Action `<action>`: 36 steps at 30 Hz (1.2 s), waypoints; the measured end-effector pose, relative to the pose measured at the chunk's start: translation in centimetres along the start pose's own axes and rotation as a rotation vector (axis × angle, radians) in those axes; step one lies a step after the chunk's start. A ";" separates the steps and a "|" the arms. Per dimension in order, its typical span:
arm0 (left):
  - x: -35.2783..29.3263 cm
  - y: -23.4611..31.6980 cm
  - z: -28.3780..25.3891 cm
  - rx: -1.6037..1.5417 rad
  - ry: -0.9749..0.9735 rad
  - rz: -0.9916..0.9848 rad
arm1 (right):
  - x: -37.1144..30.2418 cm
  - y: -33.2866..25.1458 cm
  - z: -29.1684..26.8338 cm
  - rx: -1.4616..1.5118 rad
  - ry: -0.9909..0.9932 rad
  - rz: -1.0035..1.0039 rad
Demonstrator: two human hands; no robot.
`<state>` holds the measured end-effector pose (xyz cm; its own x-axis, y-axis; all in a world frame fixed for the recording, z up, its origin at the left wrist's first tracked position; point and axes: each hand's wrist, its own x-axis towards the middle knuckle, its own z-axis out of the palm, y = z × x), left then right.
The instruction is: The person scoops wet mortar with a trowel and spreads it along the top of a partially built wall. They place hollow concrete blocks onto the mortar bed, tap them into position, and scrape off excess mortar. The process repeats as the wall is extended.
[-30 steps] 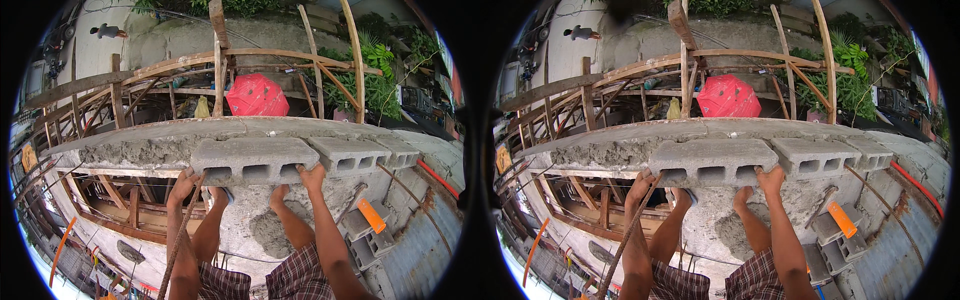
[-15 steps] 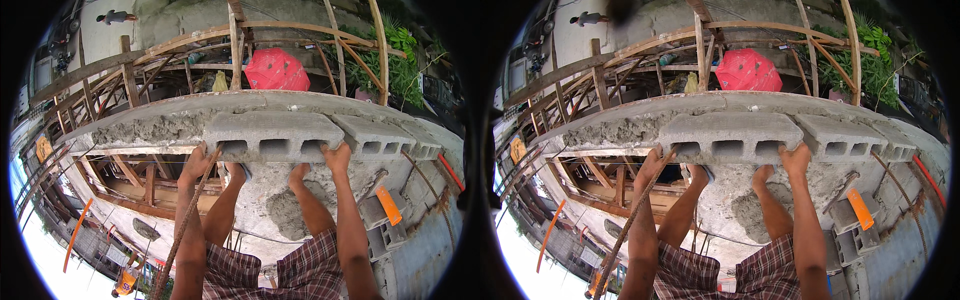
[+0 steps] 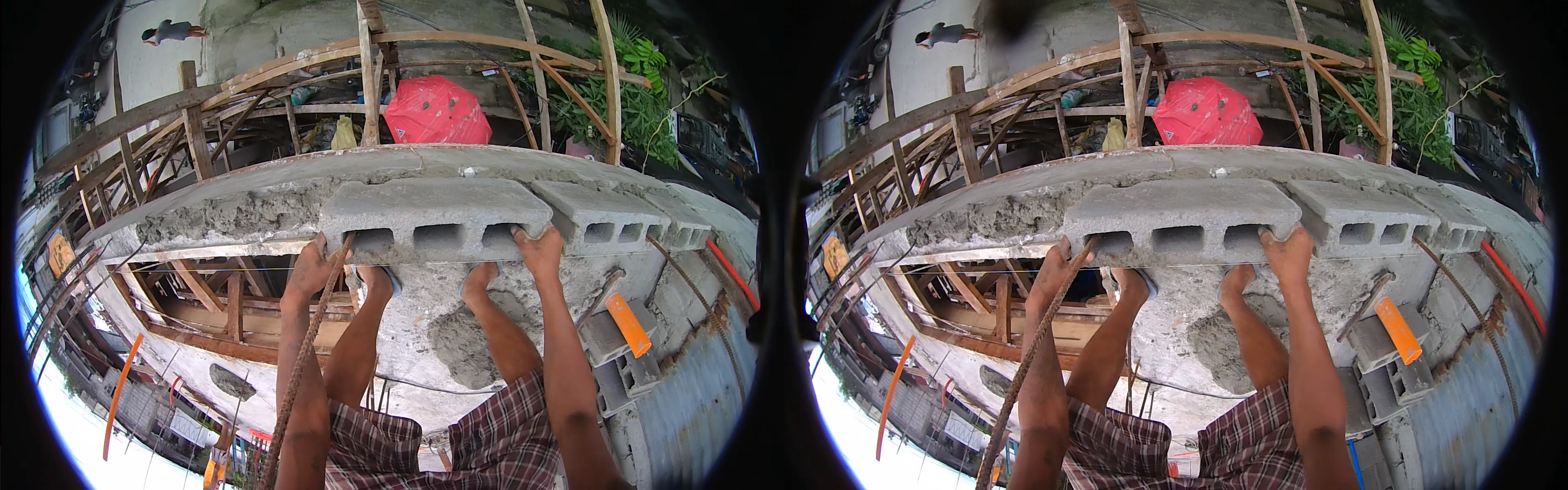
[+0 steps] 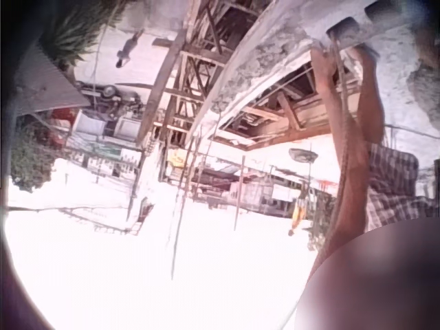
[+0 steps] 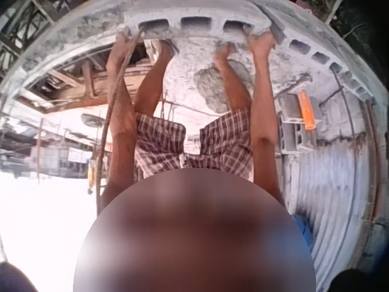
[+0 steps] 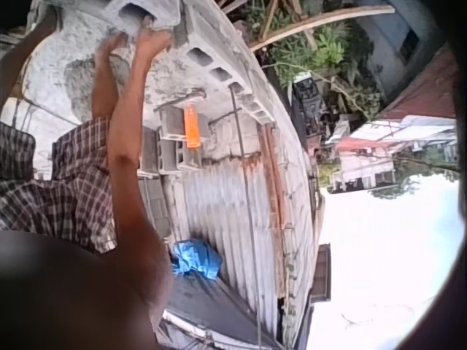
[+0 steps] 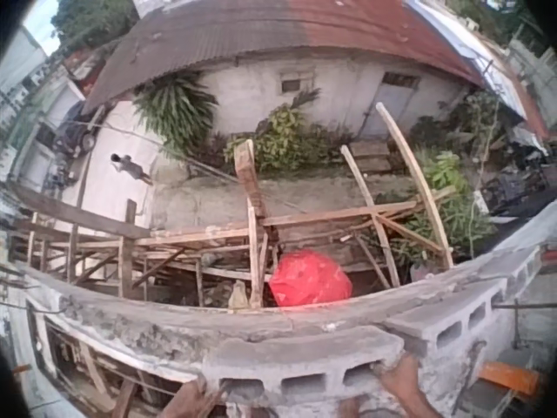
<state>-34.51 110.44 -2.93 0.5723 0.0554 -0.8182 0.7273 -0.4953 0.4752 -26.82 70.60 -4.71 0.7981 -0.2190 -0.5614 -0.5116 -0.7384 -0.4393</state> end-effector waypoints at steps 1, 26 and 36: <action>0.1 -0.2 0.1 0.052 -0.001 -0.049 | -0.6 -0.6 -0.2 -0.029 0.016 0.007; -5.7 10.9 18.4 -0.140 0.731 -0.052 | -14.0 16.1 -13.5 0.361 -0.243 0.214; -8.8 18.6 24.4 -0.710 0.433 0.240 | -24.0 21.8 -20.6 0.337 -0.129 0.424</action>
<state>-35.22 79.59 5.22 0.7294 0.4160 -0.5430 0.5503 0.1146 0.8271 -50.51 46.66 13.61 0.4657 -0.3571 -0.8097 -0.8698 -0.3532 -0.3445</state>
